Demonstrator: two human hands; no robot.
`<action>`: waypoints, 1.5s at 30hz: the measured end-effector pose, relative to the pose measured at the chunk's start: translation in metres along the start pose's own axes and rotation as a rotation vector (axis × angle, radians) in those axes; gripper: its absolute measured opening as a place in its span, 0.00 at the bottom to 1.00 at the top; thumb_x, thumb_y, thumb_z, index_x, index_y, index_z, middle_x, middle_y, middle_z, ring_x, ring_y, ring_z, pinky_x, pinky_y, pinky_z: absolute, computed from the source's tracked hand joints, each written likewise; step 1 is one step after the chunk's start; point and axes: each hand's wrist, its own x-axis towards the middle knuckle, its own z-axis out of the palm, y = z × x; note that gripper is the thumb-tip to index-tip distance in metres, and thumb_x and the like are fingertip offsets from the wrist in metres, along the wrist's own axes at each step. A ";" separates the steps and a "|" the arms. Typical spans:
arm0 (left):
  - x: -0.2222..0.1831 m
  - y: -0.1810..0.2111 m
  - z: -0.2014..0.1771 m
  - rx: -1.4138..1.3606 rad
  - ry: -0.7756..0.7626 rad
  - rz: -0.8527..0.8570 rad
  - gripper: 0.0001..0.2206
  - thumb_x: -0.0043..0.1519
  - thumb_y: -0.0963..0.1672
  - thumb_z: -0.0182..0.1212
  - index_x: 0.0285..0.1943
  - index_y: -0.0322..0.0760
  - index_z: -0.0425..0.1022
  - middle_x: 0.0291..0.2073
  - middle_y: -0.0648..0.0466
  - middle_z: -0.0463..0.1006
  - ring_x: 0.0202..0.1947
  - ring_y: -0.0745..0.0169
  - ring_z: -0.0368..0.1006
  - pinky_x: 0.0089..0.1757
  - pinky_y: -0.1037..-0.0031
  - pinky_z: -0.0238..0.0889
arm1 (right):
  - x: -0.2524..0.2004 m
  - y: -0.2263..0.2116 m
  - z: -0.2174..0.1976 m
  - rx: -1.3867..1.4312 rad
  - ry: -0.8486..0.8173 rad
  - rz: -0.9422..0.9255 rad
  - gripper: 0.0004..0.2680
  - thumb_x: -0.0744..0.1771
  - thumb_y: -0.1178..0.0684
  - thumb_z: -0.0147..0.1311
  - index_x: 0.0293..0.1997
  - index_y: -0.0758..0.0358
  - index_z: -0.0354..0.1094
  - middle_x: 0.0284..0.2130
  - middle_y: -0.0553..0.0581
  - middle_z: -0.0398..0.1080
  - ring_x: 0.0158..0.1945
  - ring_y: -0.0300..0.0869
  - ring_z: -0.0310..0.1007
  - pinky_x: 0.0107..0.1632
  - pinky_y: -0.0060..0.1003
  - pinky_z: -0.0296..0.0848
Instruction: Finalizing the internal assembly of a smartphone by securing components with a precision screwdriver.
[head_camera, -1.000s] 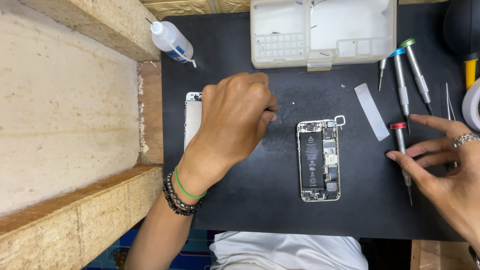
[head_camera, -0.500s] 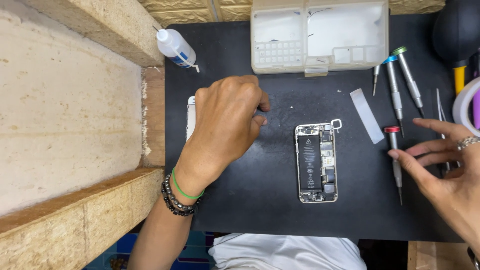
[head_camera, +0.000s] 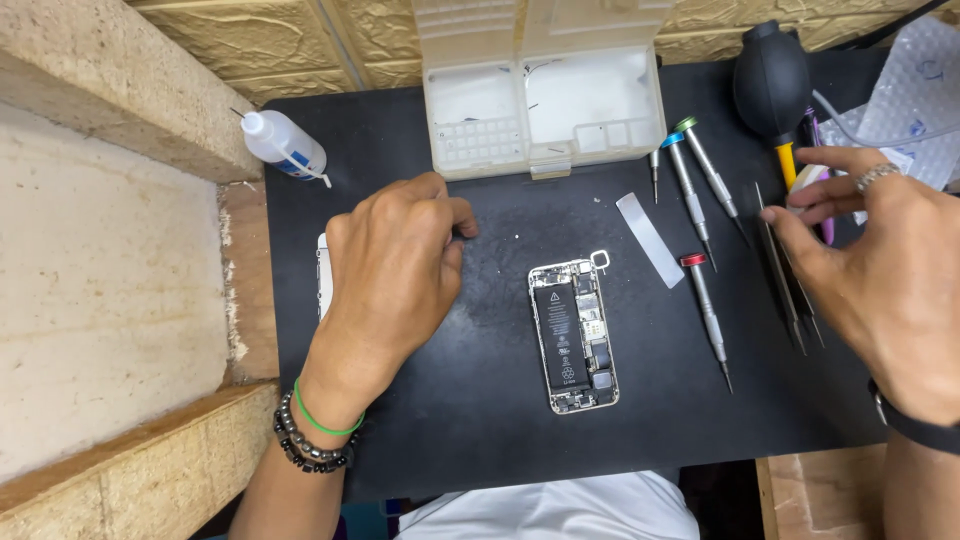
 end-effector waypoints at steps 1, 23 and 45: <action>0.001 0.000 0.002 -0.001 0.004 0.000 0.08 0.50 0.38 0.63 0.34 0.45 0.81 0.30 0.58 0.74 0.34 0.42 0.75 0.19 0.49 0.54 | 0.006 -0.003 0.000 -0.002 0.003 -0.002 0.14 0.70 0.59 0.68 0.63 0.69 0.75 0.38 0.56 0.77 0.41 0.41 0.77 0.53 0.38 0.71; -0.003 -0.003 0.016 -0.031 0.157 0.054 0.11 0.49 0.32 0.58 0.28 0.41 0.73 0.28 0.55 0.69 0.27 0.46 0.69 0.16 0.58 0.41 | 0.043 -0.010 0.036 0.296 0.009 -0.176 0.25 0.71 0.74 0.53 0.82 0.78 0.54 0.48 0.74 0.65 0.45 0.51 0.70 0.39 0.44 0.75; 0.000 -0.003 0.013 -0.080 -0.201 -0.072 0.14 0.47 0.42 0.79 0.31 0.46 0.73 0.28 0.60 0.73 0.32 0.44 0.75 0.24 0.53 0.56 | 0.015 -0.094 0.065 0.762 0.234 -0.400 0.22 0.77 0.78 0.59 0.74 0.69 0.46 0.53 0.82 0.63 0.53 0.66 0.81 0.45 0.44 0.83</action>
